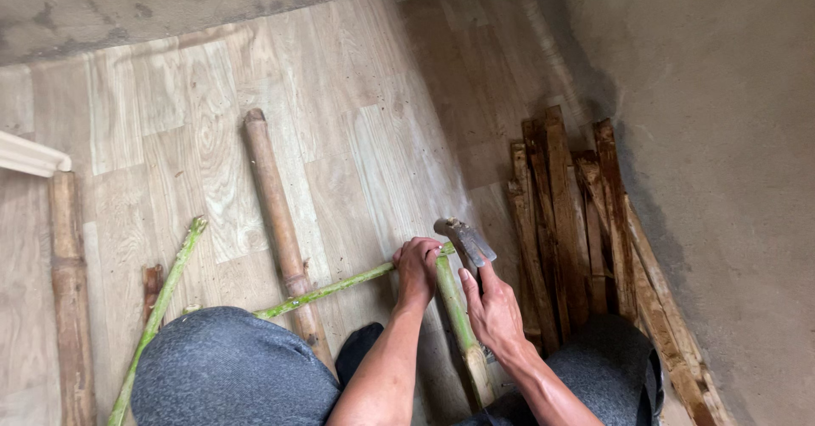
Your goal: The person assembles a rectangular wooden frame on the floor using bamboo poles and smaller cross pieces. They use a hammer to drive nails into the joints, securing the pieces together. The person adjusts the frame and adds additional cross pieces to complete the structure.
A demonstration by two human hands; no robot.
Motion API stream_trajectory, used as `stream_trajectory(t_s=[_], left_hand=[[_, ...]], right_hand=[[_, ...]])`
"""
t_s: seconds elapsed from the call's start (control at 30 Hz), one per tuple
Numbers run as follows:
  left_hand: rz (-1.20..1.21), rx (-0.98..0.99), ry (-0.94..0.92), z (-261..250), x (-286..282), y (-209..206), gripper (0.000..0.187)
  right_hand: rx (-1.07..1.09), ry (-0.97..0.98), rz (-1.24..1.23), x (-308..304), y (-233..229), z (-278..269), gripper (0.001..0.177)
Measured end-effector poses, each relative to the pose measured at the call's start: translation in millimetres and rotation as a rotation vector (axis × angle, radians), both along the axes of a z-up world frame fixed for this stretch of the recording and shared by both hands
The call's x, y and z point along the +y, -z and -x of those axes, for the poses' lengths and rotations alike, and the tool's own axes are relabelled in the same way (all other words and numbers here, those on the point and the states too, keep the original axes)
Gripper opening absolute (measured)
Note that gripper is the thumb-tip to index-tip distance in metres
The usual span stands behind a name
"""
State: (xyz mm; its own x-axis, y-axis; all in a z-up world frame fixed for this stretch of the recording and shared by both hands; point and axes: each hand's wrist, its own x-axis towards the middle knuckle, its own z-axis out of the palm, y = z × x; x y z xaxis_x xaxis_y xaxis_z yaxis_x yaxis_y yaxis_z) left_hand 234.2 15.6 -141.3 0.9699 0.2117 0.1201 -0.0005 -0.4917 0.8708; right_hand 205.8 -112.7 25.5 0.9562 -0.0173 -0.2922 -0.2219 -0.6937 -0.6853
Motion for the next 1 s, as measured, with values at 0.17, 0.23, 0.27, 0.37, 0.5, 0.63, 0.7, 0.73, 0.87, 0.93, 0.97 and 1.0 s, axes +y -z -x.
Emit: stream_trajectory(t_s=[0.17,0.23,0.27,0.37,0.5,0.63,0.7,0.73,0.87,0.93,0.97,1.0], left_hand=[[-0.056,0.025,-0.031,-5.0,-0.6,-0.2,0.015],[-0.031,0.044,-0.024,-0.5,-2.0,-1.4,0.015],[-0.009,0.048,-0.019,4.8,-3.7,-2.6,0.016],[-0.063,-0.013,0.009,-1.4,1.5,-6.7,0.023],[-0.095,-0.026,0.045,-0.1,1.4,-8.6,0.028],[-0.108,0.074,0.027,-2.0,-0.3,-11.9,0.031],[-0.097,0.081,0.026,-0.7,1.0,-12.9,0.028],[-0.084,0.085,0.027,0.1,3.3,-13.3,0.027],[-0.085,0.065,0.055,-2.8,4.8,-15.2,0.027],[-0.107,0.088,0.061,-4.9,2.7,-15.6,0.032],[-0.114,0.123,0.058,-4.0,1.6,-15.6,0.036],[-0.121,0.157,0.055,-2.0,0.8,-15.5,0.04]], right_hand=[[0.086,-0.056,0.135,0.6,19.2,-8.2,0.045],[0.109,-0.059,0.122,-3.0,18.9,-7.3,0.041],[0.084,-0.034,0.076,-5.9,16.7,-2.1,0.039],[0.03,0.034,-0.028,-5.5,12.0,-1.5,0.037],[0.046,0.074,-0.024,-6.9,19.9,8.5,0.04],[0.031,-0.058,0.127,-4.9,39.2,5.8,0.036],[0.086,0.002,0.07,-6.6,46.2,6.7,0.039],[0.115,0.03,0.039,-7.0,48.3,9.8,0.04],[-0.133,0.008,-0.049,-13.5,48.6,24.5,0.053],[-0.153,-0.017,-0.042,-13.8,49.6,24.3,0.053],[-0.086,-0.039,0.034,-12.3,51.2,23.0,0.05],[-0.018,-0.061,0.111,-10.3,53.0,20.6,0.047]])
